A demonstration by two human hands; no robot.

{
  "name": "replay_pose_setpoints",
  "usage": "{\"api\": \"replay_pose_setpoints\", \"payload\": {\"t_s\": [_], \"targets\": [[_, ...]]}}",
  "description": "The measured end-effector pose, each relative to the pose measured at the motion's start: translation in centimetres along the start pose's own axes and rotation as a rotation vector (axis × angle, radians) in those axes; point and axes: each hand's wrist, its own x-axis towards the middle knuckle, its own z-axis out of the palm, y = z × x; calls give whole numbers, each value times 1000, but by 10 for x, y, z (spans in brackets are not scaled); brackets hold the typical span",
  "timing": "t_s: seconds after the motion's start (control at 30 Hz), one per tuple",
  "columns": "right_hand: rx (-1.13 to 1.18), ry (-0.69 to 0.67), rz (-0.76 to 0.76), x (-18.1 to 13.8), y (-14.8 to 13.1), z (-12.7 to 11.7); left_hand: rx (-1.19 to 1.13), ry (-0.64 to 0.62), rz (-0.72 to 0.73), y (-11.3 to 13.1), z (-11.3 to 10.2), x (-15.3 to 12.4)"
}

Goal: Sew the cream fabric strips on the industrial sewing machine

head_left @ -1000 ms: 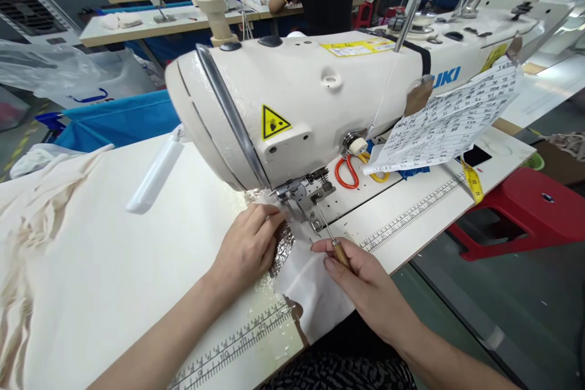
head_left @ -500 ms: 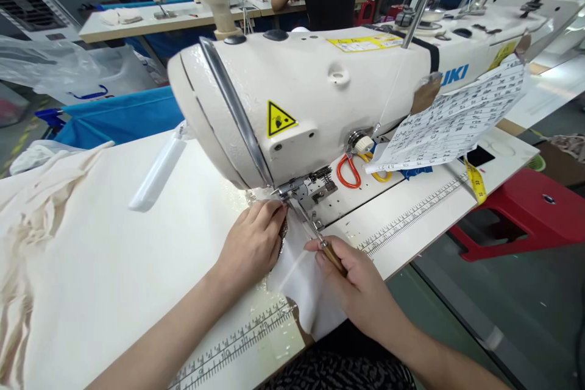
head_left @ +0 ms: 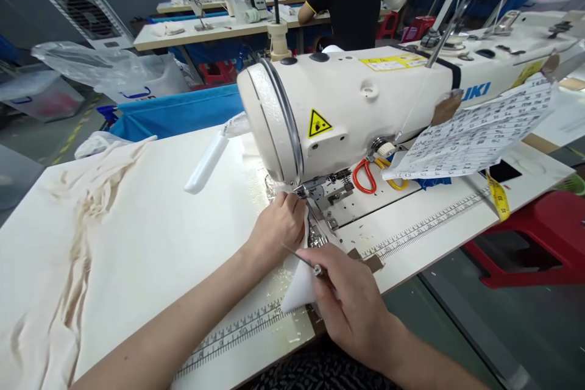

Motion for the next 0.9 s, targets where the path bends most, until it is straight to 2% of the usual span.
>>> {"api": "replay_pose_setpoints", "payload": {"t_s": [0.07, 0.13, 0.27, 0.33, 0.43, 0.57, 0.9], "targets": [[-19, -10, -48, -3, -3, 0, 42, -21, -17, 1, 1, 3], [-47, -36, -25, -9, -1, -2, 3, 28, -61, -2, 3, 3], [-183, -50, 207, -17, 15, -10, -364, 162, -231, -15, 9, -1], [-334, -47, 291, -15, 26, -11, -562, 141, -293, -22, 10, -2], [-475, -44, 317, -9, 38, -9, -719, 89, -384, -28, 10, -2], [-521, -58, 289, -1, 45, -3, -775, 75, -467, -30, 8, 0], [-563, -60, 284, 5, 47, 2, -797, 77, -487, -30, 9, 2]]}}
